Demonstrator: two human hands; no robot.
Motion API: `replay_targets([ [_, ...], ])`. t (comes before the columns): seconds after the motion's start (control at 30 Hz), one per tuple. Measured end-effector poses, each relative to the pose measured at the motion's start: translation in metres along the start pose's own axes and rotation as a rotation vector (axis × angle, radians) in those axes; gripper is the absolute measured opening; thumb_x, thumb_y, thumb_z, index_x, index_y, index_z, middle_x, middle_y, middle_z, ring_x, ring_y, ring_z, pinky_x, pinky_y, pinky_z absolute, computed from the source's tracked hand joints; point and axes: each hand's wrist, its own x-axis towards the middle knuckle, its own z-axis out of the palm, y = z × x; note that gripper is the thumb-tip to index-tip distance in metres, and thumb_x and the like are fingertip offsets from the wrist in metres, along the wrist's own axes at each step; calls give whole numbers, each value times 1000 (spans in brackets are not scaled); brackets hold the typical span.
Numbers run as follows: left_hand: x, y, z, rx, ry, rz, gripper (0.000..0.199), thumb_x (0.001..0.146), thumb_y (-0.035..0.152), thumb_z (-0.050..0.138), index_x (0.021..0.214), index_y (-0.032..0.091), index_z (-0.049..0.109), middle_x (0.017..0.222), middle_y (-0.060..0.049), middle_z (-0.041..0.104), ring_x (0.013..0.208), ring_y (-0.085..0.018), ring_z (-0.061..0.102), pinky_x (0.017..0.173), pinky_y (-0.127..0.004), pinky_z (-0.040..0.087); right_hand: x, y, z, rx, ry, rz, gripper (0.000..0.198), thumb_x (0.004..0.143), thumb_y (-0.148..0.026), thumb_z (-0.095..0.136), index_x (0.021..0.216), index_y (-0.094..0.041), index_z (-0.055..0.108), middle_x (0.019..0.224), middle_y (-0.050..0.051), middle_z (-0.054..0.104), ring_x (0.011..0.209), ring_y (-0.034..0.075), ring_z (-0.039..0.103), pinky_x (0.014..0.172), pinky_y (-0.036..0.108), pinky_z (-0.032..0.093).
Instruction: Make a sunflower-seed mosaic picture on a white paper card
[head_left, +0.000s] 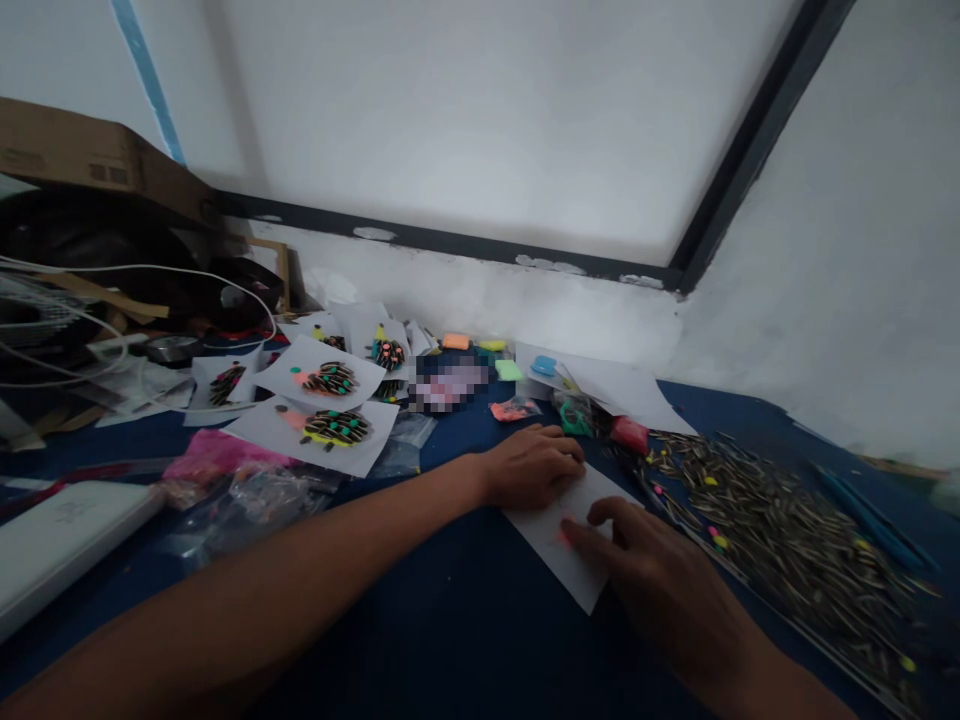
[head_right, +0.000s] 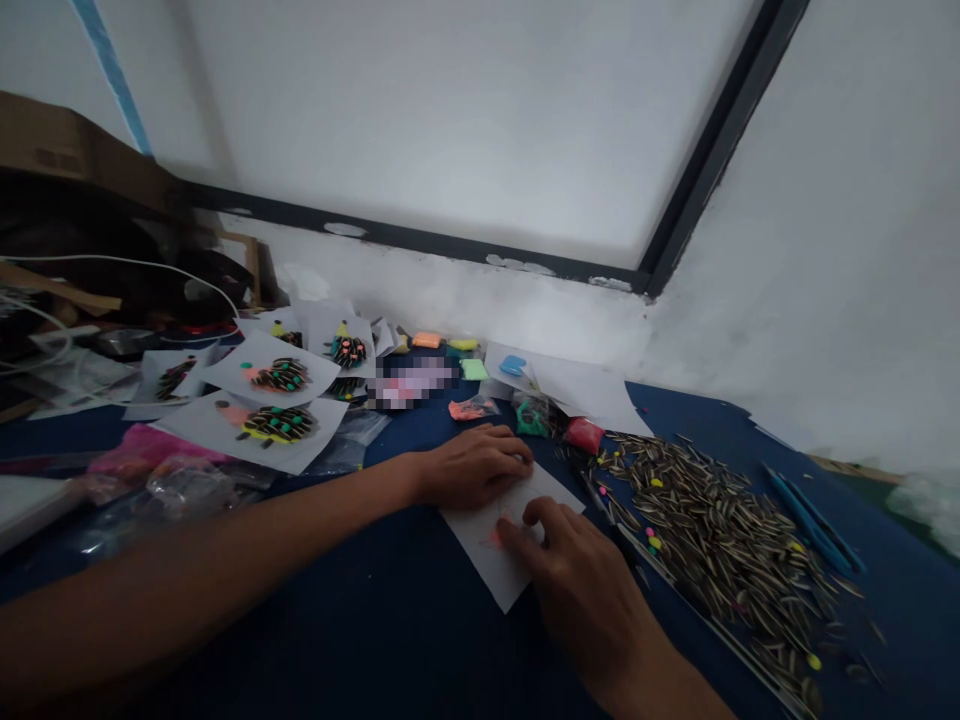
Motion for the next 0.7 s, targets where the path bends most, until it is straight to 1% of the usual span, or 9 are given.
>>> replay_targets([
  [0.13,0,0,0,-1,1,-1,24,92,19,43,94,17,66,112,-5,64,95,-18,53,86,-31,40,1,0,0,-23,19,-1,34,89,-7,39,103,-22,65,89,10,63,62,14,59,49,22,41],
  [0.23,0,0,0,-13,8,-1,22,91,17,44,95,17,66,112,-5,64,95,-18,53,86,-31,40,1,1,1,-49,18,-1,35,86,-5,40,104,-23,64,91,9,63,64,14,59,51,22,42],
  [0.47,-1,0,3,-25,22,-5,22,91,17,43,92,17,66,110,-4,64,94,-18,53,86,-31,40,1,5,3,-104,-39,8,46,76,2,41,108,-24,63,98,11,64,69,18,62,54,25,46],
  [0.57,0,0,3,-18,16,-7,21,90,16,44,93,18,65,110,-4,64,94,-18,53,86,-32,40,1,7,4,-106,-66,7,49,75,2,40,110,-25,62,100,11,64,70,17,62,53,24,45],
  [0.7,-1,1,2,-15,19,-6,20,90,17,45,93,18,65,109,-4,64,94,-17,53,86,-32,40,0,9,6,-107,-39,-8,55,74,4,39,116,-26,59,100,9,64,70,15,61,54,23,46],
])
